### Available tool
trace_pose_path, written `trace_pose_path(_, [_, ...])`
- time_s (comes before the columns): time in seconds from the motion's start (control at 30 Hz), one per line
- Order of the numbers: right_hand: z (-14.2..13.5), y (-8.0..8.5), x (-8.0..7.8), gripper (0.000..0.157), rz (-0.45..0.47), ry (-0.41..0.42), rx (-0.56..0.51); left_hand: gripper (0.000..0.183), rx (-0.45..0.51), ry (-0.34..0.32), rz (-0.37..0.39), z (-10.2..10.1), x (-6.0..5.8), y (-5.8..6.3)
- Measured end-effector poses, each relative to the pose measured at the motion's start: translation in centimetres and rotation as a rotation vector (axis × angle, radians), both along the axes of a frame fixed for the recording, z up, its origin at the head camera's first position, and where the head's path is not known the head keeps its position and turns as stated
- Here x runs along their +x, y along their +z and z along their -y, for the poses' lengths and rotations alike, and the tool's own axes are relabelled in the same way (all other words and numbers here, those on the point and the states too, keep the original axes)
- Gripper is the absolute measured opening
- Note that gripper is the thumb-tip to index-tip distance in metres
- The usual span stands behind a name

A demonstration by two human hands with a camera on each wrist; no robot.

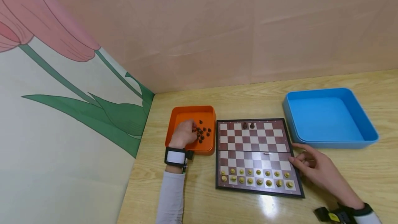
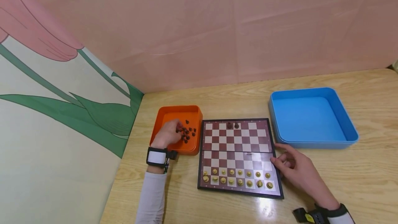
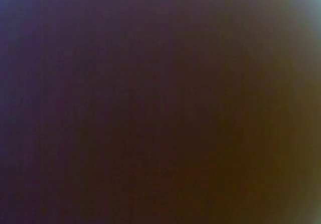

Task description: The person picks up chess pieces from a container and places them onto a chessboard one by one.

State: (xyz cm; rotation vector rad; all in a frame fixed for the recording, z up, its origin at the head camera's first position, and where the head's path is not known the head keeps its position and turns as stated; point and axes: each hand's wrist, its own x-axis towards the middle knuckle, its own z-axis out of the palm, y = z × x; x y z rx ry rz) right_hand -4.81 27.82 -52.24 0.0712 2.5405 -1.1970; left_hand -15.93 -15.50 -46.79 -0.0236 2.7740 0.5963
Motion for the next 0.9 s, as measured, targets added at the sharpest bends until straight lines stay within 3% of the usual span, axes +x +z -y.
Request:
trace_pose_path(0.23, [-0.1,0.0,0.2,0.072,0.001,0.005,-0.003,0.024,-0.016,-0.021,-0.013,0.0,0.1,0.0])
trace_pose_path(0.43, [-0.1,0.0,0.2,0.072,-0.006,0.006,-0.003,0.025,-0.013,-0.054,-0.033,0.2,0.1,0.6])
trace_pose_path(0.6, [-0.1,0.1,0.2,0.072,-0.004,0.004,-0.005,0.024,0.004,-0.101,-0.102,0.6,0.1,1.4])
trace_pose_path(0.9, [0.0,0.0,0.1,0.071,-0.007,0.000,-0.017,0.017,0.150,-0.155,-0.283,0.2,0.6,3.3])
